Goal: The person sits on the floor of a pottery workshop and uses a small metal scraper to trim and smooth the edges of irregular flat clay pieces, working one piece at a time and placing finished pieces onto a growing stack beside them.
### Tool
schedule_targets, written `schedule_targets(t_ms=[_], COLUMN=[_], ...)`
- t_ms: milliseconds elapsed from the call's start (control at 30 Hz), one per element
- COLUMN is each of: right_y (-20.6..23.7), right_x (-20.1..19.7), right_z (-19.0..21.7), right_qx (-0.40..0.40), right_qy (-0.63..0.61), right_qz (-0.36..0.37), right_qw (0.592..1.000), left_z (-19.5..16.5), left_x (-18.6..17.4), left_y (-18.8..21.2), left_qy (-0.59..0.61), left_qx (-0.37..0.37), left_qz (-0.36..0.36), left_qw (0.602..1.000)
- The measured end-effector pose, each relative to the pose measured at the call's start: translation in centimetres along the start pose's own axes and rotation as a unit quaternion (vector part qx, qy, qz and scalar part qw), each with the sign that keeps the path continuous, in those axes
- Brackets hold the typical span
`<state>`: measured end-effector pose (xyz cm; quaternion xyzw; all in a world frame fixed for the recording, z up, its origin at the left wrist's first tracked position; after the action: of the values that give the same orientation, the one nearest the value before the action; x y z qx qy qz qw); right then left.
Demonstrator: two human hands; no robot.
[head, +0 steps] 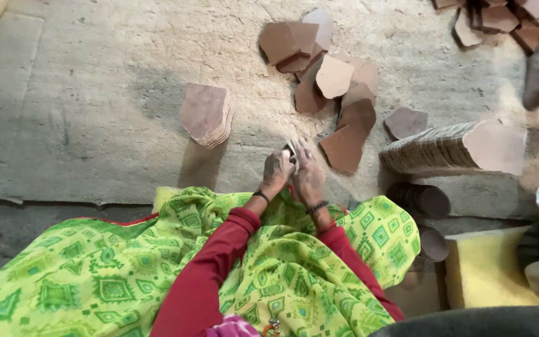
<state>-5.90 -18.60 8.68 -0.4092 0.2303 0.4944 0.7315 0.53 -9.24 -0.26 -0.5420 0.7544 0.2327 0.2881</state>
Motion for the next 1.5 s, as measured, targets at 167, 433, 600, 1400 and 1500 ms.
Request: schedule_targets(t_ms=[167,433,600,1400,1500], right_y=[-1.6,-0.1,-2.2,-0.9,-0.9], right_x=[2.7,0.9,-0.6,-1.4,-1.3], right_z=[-2.7,0.2,2.0,4.1,3.3], right_qx=[0.128,0.027,0.052,-0.023,0.067], right_qy=[0.064,0.049,0.119,0.097,0.129], right_qz=[0.192,0.074,0.097,0.058,0.128], right_qw=[0.971,0.996,0.987,0.993,0.981], left_z=[-0.4,2.1,1.1,2.9,2.6], left_x=[-2.0,-0.1,-0.4,-0.3,-1.2], left_y=[0.6,-0.7,-0.4,-1.3,-1.6], left_qy=[0.103,0.058,0.078,0.001,0.11], left_qx=[0.117,0.012,0.04,0.038,0.044], left_qz=[-0.046,0.032,0.032,0.056,0.015], left_qw=[0.987,0.998,0.996,0.998,0.993])
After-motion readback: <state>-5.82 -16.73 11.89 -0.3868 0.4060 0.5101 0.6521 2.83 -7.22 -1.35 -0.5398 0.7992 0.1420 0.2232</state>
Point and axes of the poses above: each hand's wrist, its own y-axis away from the middle knuckle, its own x-axis out of the palm, z = x × y, the point moved 4 cm from there along -y, towards the middle knuckle, and after that the axes turned 1 degree about -x, right-handed, at the moved point
